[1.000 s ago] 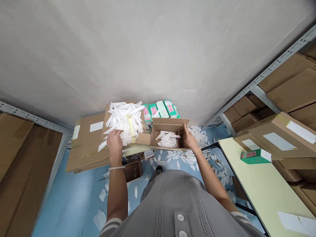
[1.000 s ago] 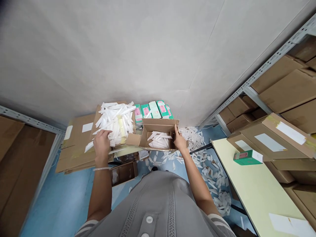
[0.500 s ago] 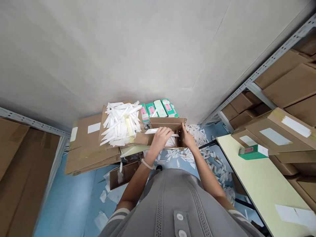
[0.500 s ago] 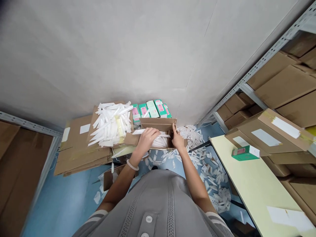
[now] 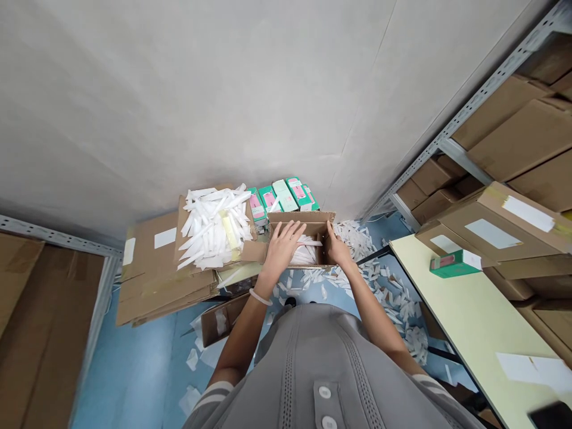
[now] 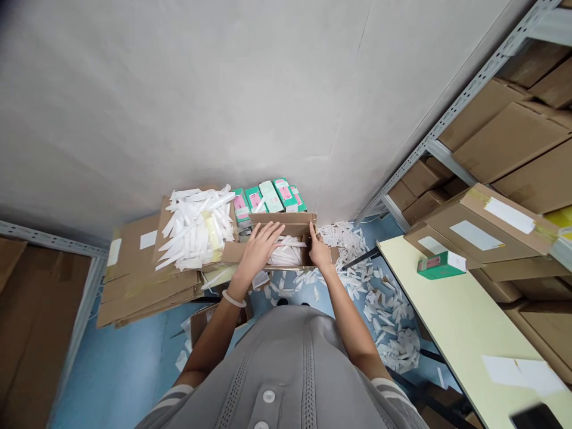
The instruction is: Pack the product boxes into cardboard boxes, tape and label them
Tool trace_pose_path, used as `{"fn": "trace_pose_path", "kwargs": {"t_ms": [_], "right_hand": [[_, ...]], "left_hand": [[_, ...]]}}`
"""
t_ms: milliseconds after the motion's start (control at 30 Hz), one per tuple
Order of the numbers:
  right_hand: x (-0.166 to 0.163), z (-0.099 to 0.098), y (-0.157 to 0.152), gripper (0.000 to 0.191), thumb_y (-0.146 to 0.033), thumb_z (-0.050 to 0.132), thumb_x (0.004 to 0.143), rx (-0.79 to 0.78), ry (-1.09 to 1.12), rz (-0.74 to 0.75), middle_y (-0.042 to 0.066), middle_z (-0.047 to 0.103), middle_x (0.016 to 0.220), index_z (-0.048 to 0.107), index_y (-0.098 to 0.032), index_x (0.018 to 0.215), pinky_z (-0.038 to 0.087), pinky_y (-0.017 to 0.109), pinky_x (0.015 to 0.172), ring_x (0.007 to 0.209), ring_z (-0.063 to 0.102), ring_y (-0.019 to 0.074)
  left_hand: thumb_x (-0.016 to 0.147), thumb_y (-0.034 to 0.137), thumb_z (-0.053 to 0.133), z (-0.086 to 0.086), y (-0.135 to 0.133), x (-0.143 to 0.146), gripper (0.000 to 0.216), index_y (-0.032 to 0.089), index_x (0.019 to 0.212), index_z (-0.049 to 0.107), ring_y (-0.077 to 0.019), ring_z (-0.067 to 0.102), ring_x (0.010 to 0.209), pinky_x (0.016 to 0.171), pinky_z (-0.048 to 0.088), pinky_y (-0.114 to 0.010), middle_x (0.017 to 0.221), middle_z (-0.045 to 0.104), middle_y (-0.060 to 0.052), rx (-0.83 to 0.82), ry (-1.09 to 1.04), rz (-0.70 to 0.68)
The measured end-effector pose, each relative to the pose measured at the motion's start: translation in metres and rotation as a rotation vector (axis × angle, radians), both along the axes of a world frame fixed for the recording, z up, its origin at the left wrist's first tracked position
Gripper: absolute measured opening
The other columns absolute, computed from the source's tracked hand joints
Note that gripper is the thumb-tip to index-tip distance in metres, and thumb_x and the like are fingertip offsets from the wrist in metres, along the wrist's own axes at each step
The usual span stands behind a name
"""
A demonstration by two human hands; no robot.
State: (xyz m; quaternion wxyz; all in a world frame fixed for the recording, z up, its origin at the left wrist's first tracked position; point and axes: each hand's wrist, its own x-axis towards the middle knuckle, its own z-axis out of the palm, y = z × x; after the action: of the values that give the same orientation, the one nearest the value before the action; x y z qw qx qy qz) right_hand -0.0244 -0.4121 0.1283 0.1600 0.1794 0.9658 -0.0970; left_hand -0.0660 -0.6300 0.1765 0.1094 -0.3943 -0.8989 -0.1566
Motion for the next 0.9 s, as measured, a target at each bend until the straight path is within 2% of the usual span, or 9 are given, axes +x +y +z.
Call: {"fn": "trace_pose_path", "kwargs": {"t_ms": [267, 467, 600, 767, 900], "right_hand": [[0.000, -0.003, 0.002, 0.097, -0.007, 0.042, 0.087, 0.008, -0.011, 0.003, 0.018, 0.052, 0.130, -0.031, -0.032, 0.146, 0.044, 0.029, 0.074, 0.092, 0.067, 0.0229], [0.008, 0.002, 0.004, 0.099, -0.004, 0.044, 0.083, -0.035, 0.035, 0.014, 0.015, 0.058, 0.121, -0.023, -0.031, 0.150, 0.044, 0.029, 0.075, 0.089, 0.067, 0.0230], [0.023, 0.006, 0.009, 0.099, -0.002, 0.043, 0.079, -0.059, 0.093, 0.003, 0.014, 0.058, 0.122, -0.017, -0.031, 0.152, 0.045, 0.029, 0.073, 0.087, 0.066, 0.0230], [0.053, 0.013, 0.021, 0.093, -0.003, 0.039, 0.078, -0.100, 0.261, -0.033, 0.013, 0.060, 0.120, -0.008, -0.028, 0.155, 0.048, 0.030, 0.074, 0.087, 0.065, 0.0229], [0.085, 0.020, 0.026, 0.091, -0.004, 0.038, 0.078, -0.110, 0.407, -0.130, 0.012, 0.060, 0.121, -0.003, -0.027, 0.156, 0.050, 0.031, 0.076, 0.088, 0.064, 0.0227]], "left_hand": [[0.098, 0.033, 0.038, 0.002, -0.030, -0.016, 0.051, 0.021, 0.147, 0.037, -0.0246, 0.038, 0.139, 0.118, 0.023, -0.047, 0.147, 0.047, -0.009, 0.049, -0.030, 0.139], [0.098, 0.034, 0.036, -0.008, -0.053, -0.020, 0.049, 0.019, 0.144, 0.040, -0.0243, 0.045, 0.133, 0.115, 0.028, -0.046, 0.141, 0.054, -0.010, 0.144, -0.066, 0.228], [0.098, 0.035, 0.036, -0.015, -0.069, -0.015, 0.050, 0.017, 0.145, 0.038, -0.0268, 0.049, 0.129, 0.110, 0.035, -0.048, 0.138, 0.056, -0.013, 0.199, -0.130, 0.280], [0.098, 0.039, 0.036, -0.022, -0.075, -0.010, 0.054, 0.018, 0.147, 0.034, -0.0287, 0.051, 0.127, 0.104, 0.041, -0.047, 0.140, 0.053, -0.014, 0.236, -0.208, 0.248], [0.098, 0.041, 0.036, -0.026, -0.062, -0.015, 0.055, 0.017, 0.148, 0.033, -0.0273, 0.052, 0.125, 0.103, 0.042, -0.045, 0.137, 0.055, -0.015, 0.263, -0.269, 0.141]]}}
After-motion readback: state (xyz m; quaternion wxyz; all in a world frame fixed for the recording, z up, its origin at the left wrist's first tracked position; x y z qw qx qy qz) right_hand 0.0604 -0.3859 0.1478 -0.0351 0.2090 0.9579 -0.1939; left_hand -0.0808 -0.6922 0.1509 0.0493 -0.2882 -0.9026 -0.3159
